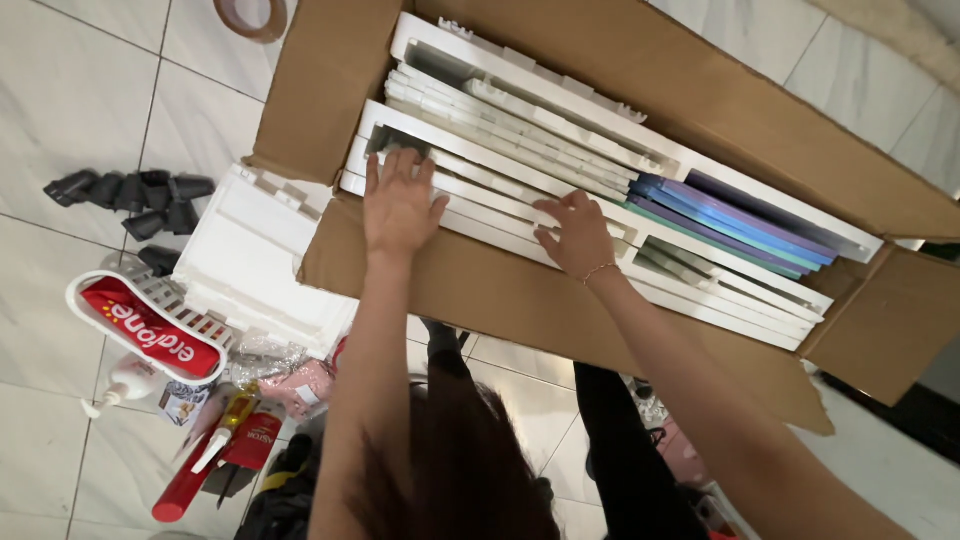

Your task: Unpack white plastic parts and panels from a large cardboard shipping box.

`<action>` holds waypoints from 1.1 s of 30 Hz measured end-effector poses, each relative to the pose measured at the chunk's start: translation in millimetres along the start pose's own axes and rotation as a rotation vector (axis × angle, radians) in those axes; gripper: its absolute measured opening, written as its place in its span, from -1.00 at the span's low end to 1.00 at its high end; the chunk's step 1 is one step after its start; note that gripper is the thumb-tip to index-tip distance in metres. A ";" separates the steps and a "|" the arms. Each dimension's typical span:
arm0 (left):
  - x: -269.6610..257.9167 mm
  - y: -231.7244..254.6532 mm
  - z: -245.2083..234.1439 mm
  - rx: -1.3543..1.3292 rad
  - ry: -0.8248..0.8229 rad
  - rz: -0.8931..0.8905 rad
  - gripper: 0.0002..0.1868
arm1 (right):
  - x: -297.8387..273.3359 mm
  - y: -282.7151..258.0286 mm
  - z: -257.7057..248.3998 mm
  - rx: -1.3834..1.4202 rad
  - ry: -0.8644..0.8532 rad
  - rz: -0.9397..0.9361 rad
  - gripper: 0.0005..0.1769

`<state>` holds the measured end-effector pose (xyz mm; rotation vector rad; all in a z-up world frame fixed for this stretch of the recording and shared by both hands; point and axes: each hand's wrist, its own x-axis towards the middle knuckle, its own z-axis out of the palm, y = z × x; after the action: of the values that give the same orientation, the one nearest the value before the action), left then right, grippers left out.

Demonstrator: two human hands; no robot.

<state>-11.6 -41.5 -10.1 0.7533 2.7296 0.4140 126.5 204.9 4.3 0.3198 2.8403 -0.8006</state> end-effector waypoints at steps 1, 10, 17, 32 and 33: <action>-1.0 -0.8 5.6 -0.002 -0.001 -0.003 -0.50 | 0.0 4.7 5.6 -0.001 -0.004 -0.001 -0.68; 3.8 -2.5 19.3 0.190 0.023 0.241 -0.70 | 8.7 -2.0 5.9 -0.167 -0.179 0.122 -0.64; -1.7 -3.4 38.5 0.255 0.194 0.011 -0.61 | -6.3 0.8 23.4 0.005 0.028 -0.039 -0.67; -192.9 -37.2 -4.0 -0.523 0.873 -0.825 -0.72 | -50.5 -261.1 42.4 0.155 -0.032 -0.589 -0.85; -208.5 -53.5 10.9 -0.582 0.896 -0.954 -0.73 | -59.3 -284.3 60.9 0.269 -0.117 -0.609 -0.80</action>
<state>140.0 -194.4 0.9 -1.0874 2.9449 1.4147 118.7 -73.5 106.7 -0.5736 2.7272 -1.2587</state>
